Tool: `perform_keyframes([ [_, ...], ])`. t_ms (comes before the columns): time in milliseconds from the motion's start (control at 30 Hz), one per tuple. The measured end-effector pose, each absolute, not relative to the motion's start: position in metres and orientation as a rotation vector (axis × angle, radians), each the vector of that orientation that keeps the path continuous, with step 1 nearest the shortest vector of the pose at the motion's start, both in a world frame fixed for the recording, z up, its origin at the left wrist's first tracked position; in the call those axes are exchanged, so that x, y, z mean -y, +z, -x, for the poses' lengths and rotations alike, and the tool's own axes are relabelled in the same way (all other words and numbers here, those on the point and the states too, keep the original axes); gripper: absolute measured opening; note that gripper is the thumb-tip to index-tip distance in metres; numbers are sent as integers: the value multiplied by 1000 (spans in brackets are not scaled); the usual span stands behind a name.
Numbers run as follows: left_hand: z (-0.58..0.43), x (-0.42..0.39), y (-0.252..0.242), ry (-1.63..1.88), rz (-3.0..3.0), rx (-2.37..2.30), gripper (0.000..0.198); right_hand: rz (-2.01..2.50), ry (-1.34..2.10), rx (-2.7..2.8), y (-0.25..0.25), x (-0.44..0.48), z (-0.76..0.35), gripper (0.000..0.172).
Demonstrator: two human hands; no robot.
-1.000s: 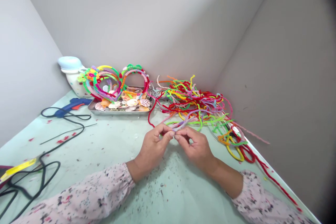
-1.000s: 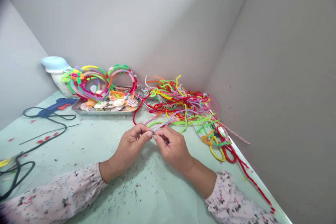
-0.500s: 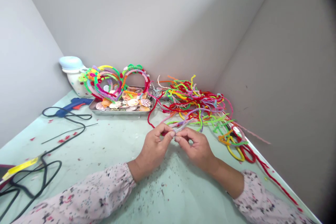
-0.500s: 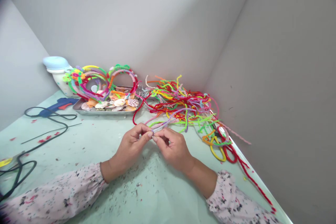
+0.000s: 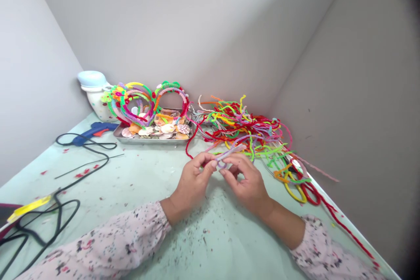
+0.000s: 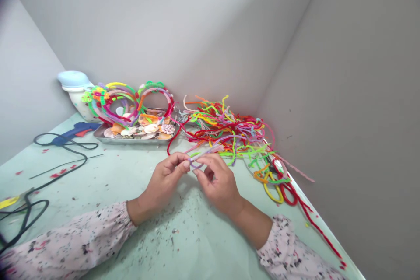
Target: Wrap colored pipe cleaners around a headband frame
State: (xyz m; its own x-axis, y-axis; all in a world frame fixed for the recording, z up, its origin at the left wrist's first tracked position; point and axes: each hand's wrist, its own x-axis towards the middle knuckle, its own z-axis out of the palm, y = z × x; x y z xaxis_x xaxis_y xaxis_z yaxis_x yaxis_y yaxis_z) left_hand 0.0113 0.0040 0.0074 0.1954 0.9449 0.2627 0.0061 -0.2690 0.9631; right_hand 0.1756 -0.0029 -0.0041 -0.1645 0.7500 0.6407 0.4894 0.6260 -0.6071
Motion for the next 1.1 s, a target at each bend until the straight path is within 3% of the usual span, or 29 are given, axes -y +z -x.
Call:
perform_keyframes([
  [100,-10,-6,8,1278,-1491,-982,15,997,278,1813,-3,3,-176,4],
  [267,-9,-7,9,1297,-1436,-1001,15,1095,500,2019,-7,0,-177,10],
  [433,-11,-9,10,1324,-1354,-974,13,1096,633,1980,-11,-1,-176,40],
  [600,-11,-8,10,1325,-1318,-960,14,996,350,1999,-9,-1,-177,53],
  [767,-11,-7,12,1319,-1336,-971,14,938,-2,2047,-5,0,-180,46],
  [1100,-11,-5,9,1260,-1466,-947,16,886,-172,1931,-4,0,-181,54],
])
